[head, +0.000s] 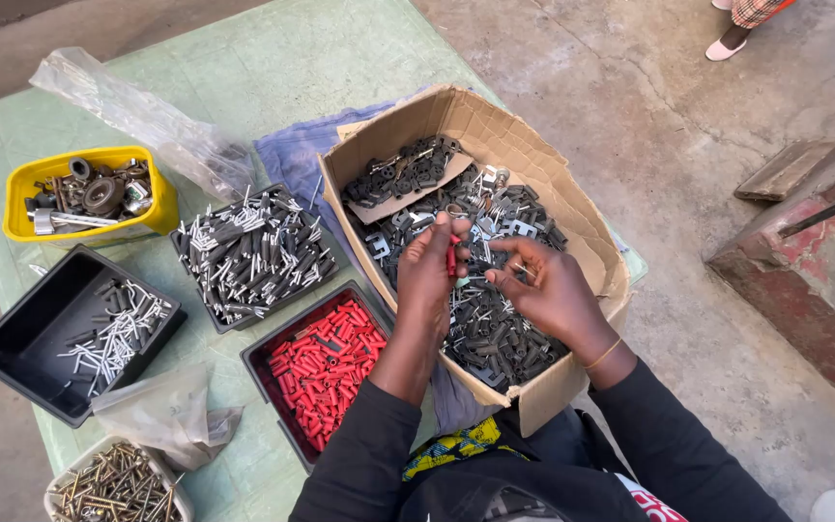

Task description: Sorting small metal clips and fasteners from a large box into smaller organized bins

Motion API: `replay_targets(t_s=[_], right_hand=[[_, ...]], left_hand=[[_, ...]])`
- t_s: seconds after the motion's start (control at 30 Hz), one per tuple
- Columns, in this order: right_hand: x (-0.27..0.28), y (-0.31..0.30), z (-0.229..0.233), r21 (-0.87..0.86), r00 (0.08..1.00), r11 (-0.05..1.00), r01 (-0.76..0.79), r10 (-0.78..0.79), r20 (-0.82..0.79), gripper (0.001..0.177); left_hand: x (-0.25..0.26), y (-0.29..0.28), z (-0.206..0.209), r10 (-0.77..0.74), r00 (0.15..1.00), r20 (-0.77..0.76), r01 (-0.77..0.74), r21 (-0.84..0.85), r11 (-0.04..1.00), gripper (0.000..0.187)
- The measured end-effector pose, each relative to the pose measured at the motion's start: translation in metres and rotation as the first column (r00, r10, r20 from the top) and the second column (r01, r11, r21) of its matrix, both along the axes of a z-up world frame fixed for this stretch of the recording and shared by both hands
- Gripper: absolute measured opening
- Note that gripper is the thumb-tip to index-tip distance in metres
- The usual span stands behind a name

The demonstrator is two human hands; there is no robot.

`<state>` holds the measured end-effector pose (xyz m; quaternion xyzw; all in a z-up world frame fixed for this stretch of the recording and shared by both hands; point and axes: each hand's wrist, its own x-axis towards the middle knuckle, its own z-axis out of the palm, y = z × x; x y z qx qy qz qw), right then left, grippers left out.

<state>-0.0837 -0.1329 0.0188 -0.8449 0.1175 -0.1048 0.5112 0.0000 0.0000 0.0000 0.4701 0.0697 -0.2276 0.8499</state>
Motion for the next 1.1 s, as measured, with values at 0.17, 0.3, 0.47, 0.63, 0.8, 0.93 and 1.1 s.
replay_targets(t_s=[0.17, 0.3, 0.47, 0.63, 0.8, 0.93, 1.1], right_hand=[[0.002, 0.004, 0.008, 0.03, 0.998, 0.998, 0.052, -0.051, -0.026, 0.022], [0.0, 0.008, 0.017, 0.049, 0.997, 0.997, 0.063, -0.06, -0.057, 0.02], [0.005, -0.001, -0.001, 0.311, 0.982, 0.943, 0.115, -0.155, 0.104, 0.017], [0.009, -0.002, 0.002, 0.502, 0.962, 0.855, 0.134, -0.233, 0.141, 0.015], [0.012, -0.005, -0.011, 0.577, 0.968, 0.814, 0.068, -0.194, 0.159, 0.016], [0.012, -0.003, 0.0, 0.594, 0.97, 0.802, 0.064, -0.19, 0.152, 0.016], [0.006, -0.008, 0.006, 0.593, 0.974, 0.787, 0.168, -0.224, 0.021, 0.025]], left_hand=[[0.005, 0.0, -0.005, -0.07, 0.987, -0.145, 0.045, -0.168, 0.985, 0.033], [0.0, 0.004, 0.004, -0.161, 0.974, -0.162, 0.141, -0.128, 0.982, 0.043], [0.001, -0.004, -0.036, -0.291, 0.957, -0.008, 0.29, 0.111, 0.951, 0.017], [-0.007, -0.014, -0.043, -0.474, 0.874, 0.108, 0.446, 0.211, 0.87, 0.018], [-0.011, -0.009, -0.023, -0.448, 0.891, 0.079, 0.438, 0.113, 0.892, 0.018], [-0.008, -0.015, -0.037, -0.41, 0.904, 0.118, 0.398, 0.118, 0.91, 0.015], [-0.009, -0.012, -0.03, -0.296, 0.906, 0.303, 0.222, 0.257, 0.941, 0.015]])
